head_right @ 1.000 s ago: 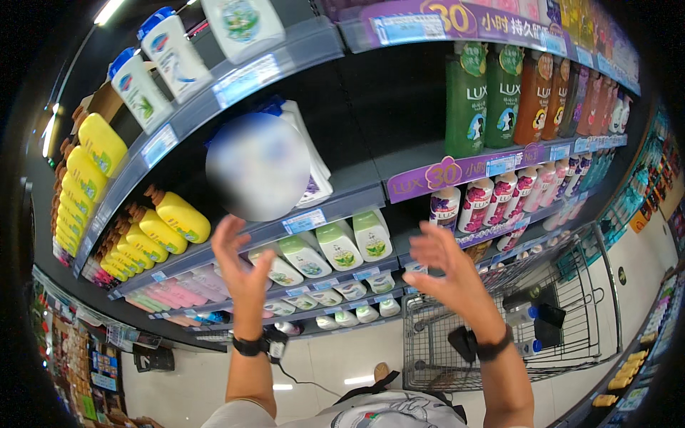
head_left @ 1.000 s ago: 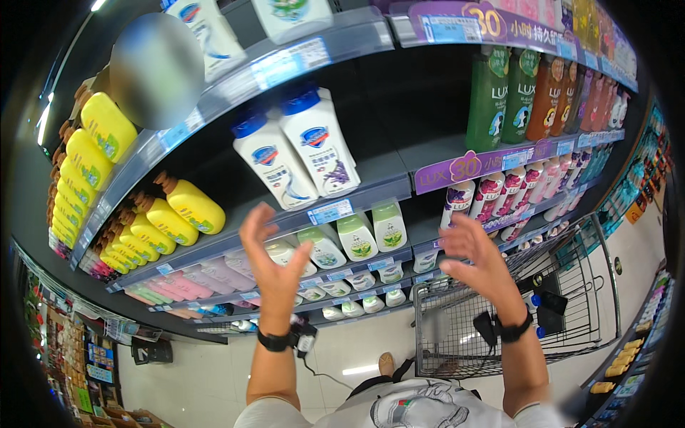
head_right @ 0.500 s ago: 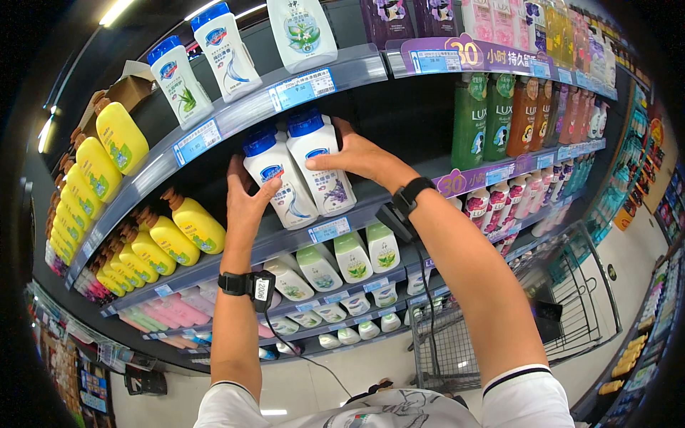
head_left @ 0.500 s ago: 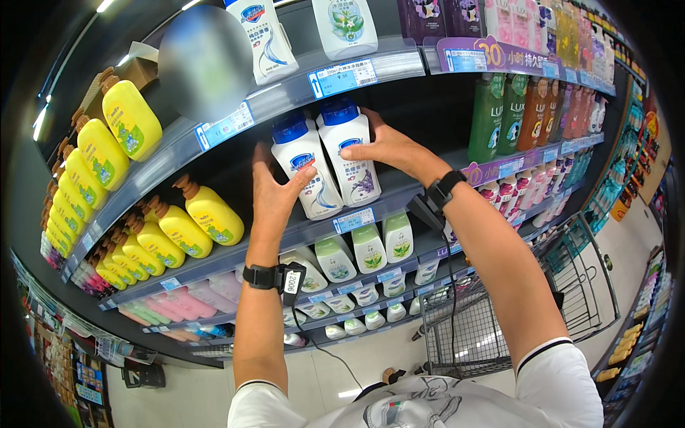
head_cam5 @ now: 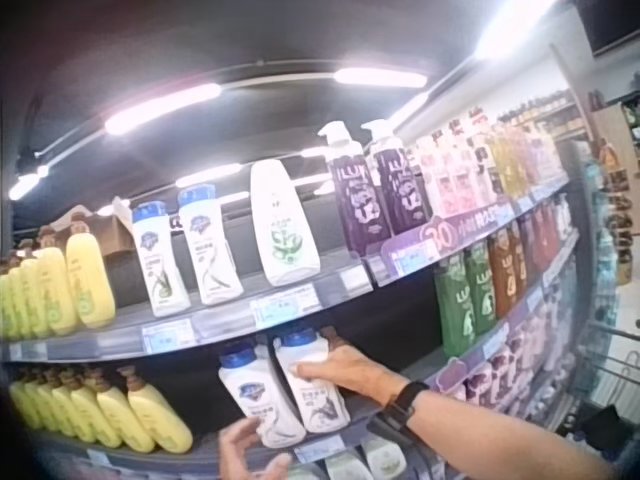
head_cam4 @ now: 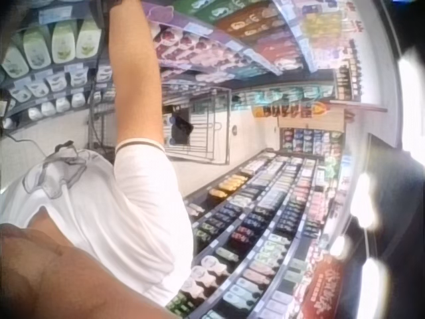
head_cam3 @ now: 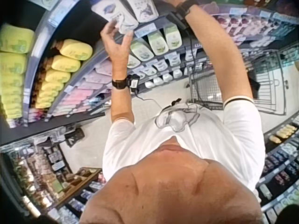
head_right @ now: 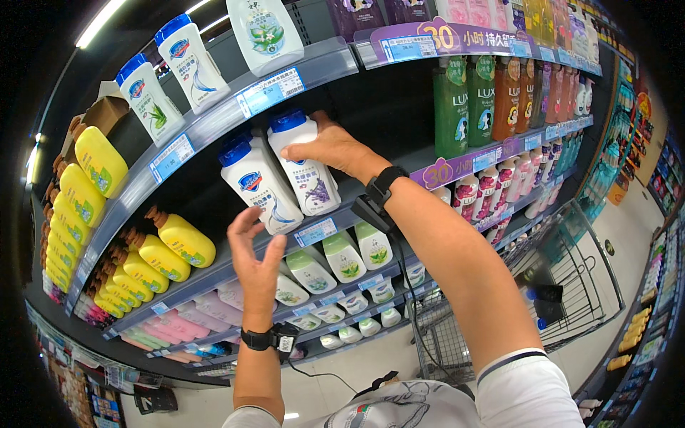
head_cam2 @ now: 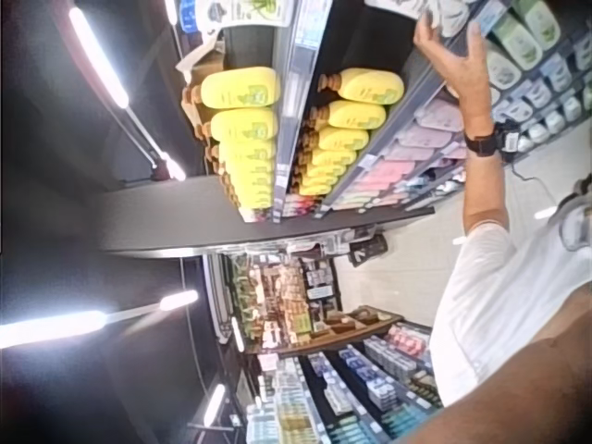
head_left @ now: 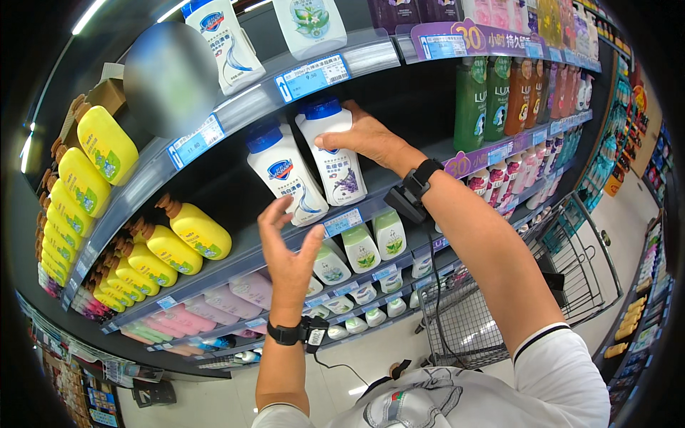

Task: The person picks up bottles of lotion and shampoo from the shelves and places them into a shopping cart. They also lift a water bottle to their mouth to take a drink.

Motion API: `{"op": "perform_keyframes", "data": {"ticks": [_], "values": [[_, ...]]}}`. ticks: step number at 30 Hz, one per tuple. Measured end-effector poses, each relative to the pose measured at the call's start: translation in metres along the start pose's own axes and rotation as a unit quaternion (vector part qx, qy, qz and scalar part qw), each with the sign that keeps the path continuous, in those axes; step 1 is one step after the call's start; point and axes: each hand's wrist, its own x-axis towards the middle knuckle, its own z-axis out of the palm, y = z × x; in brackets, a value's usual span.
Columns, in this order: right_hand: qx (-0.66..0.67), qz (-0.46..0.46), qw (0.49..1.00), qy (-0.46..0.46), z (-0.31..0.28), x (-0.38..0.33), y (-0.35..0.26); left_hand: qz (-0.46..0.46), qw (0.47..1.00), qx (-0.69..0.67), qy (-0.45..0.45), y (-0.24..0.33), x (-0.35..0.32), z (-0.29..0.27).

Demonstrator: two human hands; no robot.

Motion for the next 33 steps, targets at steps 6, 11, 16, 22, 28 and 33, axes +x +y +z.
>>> {"op": "perform_keyframes", "data": {"ticks": [6,11,16,22,28,33], "values": [[-0.008,0.016,0.999,0.039,-0.006,-0.003,0.002,-0.023,0.999,0.014,-0.04,0.014,0.01,0.06],[-0.009,0.01,1.0,0.0,-0.003,-0.003,-0.003,-0.052,0.996,0.064,-0.024,0.014,0.022,0.085],[-0.014,0.014,0.998,-0.054,0.001,-0.002,-0.01,-0.068,0.994,0.082,0.015,0.003,0.03,0.105],[-0.022,0.028,0.999,-0.034,-0.006,0.003,-0.006,-0.093,0.992,0.058,0.054,-0.007,0.045,0.122],[0.016,0.031,0.999,0.0,-0.01,-0.006,-0.002,-0.085,0.994,0.016,0.06,-0.025,0.059,0.132],[0.029,-0.02,0.999,0.012,-0.017,-0.019,-0.004,-0.087,0.991,-0.098,0.025,-0.032,0.074,0.133]]}}
